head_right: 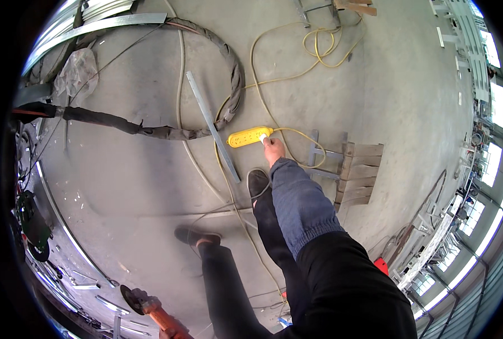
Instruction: The person measures and marks a metal frame using a try square, then uses an angle grinder to cut the frame, producing sparks. They repeatedly measure, adjust, and grind the frame to achieve the desired shape and fit.
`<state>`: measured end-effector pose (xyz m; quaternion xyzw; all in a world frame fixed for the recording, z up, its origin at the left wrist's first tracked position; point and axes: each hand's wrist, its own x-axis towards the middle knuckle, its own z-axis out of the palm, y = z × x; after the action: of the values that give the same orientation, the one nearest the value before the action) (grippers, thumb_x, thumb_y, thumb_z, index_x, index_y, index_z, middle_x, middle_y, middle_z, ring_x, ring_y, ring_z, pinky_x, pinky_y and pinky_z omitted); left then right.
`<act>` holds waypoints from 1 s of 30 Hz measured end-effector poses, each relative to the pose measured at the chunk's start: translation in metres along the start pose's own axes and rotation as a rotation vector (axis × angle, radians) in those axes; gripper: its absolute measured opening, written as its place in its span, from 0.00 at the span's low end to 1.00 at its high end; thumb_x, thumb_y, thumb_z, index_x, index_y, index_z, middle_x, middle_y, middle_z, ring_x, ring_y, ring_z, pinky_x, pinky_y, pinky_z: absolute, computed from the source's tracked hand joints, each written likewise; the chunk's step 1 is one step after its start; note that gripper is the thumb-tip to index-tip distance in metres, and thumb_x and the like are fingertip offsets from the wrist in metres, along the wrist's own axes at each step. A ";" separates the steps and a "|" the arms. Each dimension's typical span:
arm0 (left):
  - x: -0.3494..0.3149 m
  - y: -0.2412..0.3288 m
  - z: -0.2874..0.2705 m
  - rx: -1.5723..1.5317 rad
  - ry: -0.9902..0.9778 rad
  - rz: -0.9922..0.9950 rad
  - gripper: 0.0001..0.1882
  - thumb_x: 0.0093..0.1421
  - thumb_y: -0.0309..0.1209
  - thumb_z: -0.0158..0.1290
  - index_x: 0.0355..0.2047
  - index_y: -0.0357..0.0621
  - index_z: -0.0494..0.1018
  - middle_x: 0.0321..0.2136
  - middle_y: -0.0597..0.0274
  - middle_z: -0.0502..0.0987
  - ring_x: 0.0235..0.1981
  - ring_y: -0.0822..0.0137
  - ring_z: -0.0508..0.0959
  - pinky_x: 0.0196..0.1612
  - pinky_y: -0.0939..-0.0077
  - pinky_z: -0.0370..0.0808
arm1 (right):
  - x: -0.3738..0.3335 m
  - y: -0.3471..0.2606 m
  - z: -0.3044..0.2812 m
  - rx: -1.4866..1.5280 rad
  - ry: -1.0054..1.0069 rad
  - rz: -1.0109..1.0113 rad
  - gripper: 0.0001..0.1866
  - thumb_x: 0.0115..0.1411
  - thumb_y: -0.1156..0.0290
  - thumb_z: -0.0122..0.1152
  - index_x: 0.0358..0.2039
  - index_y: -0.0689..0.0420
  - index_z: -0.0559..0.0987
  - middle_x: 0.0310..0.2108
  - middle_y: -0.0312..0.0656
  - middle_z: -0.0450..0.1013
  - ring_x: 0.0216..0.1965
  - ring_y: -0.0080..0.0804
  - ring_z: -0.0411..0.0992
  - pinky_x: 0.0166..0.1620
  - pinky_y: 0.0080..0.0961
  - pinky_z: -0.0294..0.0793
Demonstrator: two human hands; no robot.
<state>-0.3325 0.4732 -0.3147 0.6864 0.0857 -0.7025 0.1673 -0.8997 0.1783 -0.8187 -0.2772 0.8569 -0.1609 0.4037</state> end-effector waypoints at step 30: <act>0.000 0.048 0.074 -0.289 0.041 -0.039 0.39 0.54 0.40 0.68 0.62 0.42 0.65 0.44 0.53 0.77 0.42 0.56 0.79 0.46 0.60 0.82 | -0.004 -0.016 0.049 0.495 0.096 0.486 0.24 0.69 0.56 0.64 0.32 0.70 0.79 0.24 0.45 0.74 0.21 0.34 0.70 0.24 0.37 0.64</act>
<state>-0.3851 0.4029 -0.3063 0.6675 0.2027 -0.6719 0.2489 -0.8536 0.1656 -0.8385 0.0488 0.8510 -0.2758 0.4442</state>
